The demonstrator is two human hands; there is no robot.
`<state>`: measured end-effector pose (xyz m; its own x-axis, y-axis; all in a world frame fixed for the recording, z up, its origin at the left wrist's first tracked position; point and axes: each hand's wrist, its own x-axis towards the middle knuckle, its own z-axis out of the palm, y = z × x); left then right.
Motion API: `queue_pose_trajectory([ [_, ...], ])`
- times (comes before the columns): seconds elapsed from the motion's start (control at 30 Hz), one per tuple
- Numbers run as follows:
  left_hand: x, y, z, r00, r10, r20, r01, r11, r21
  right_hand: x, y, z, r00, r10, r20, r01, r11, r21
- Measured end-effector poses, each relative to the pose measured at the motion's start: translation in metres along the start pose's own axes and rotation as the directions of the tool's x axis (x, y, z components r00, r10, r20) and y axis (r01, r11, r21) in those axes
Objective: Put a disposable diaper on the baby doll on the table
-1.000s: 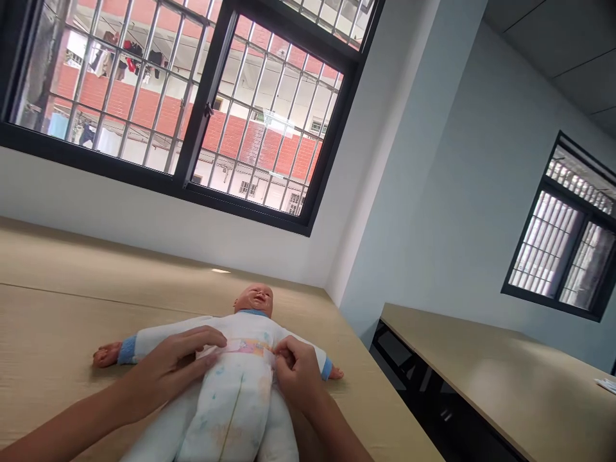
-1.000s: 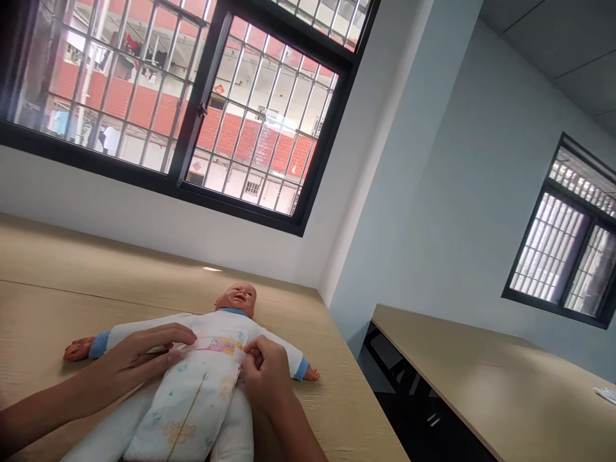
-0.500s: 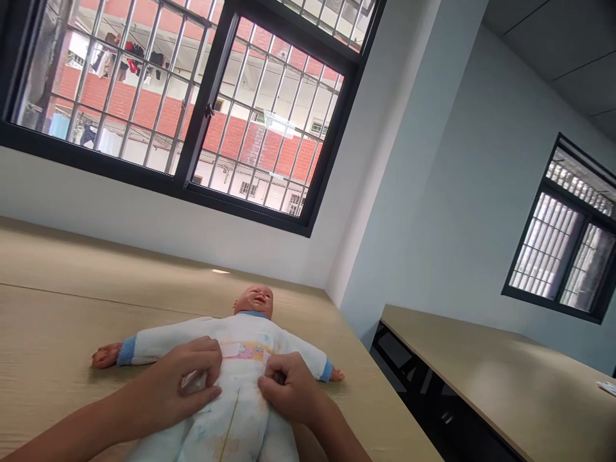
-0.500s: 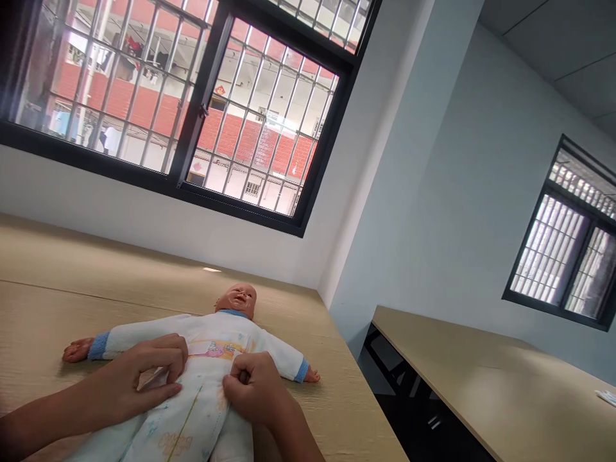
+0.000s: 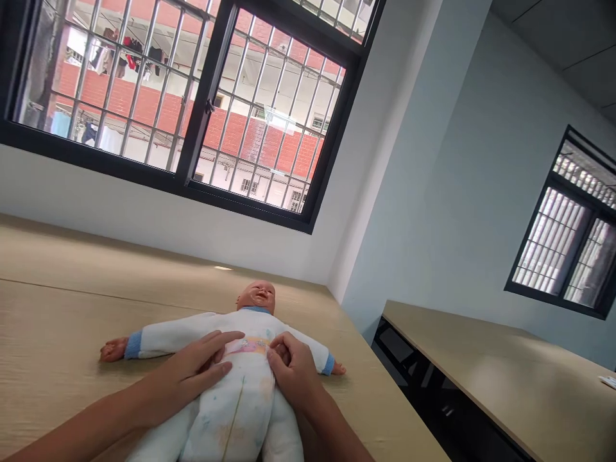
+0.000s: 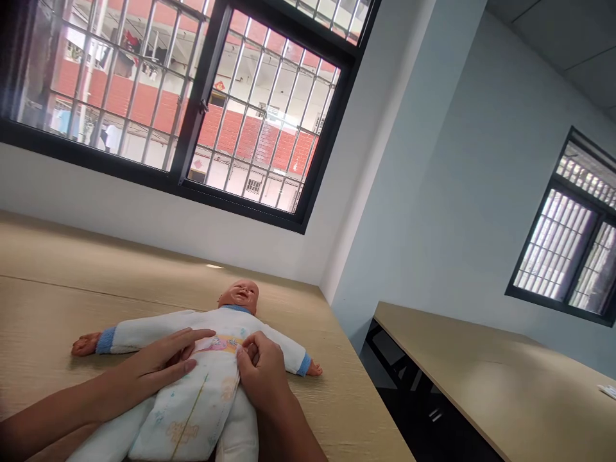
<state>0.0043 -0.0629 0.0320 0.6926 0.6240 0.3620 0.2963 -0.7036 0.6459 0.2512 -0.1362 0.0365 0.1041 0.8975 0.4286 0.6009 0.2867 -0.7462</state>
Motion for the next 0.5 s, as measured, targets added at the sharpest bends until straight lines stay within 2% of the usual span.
queue_pose_trajectory([
  [0.23, 0.015, 0.014, -0.004, 0.989, 0.107, 0.105, -0.115, 0.991, 0.069, 0.001, 0.001, -0.003, 0.993, -0.042, 0.106, 0.04, 0.999, 0.022],
  [0.37, 0.018, 0.016, -0.002, 0.998, 0.053, 0.042, -0.058, 0.989, 0.138, 0.0, 0.0, -0.005, 0.986, -0.089, 0.143, 0.088, 0.996, 0.017],
  [0.5, 0.022, 0.01, 0.002, 0.999, 0.022, -0.027, -0.019, 0.994, 0.112, -0.001, -0.002, -0.006, 0.985, -0.103, 0.135, 0.108, 0.994, -0.031],
])
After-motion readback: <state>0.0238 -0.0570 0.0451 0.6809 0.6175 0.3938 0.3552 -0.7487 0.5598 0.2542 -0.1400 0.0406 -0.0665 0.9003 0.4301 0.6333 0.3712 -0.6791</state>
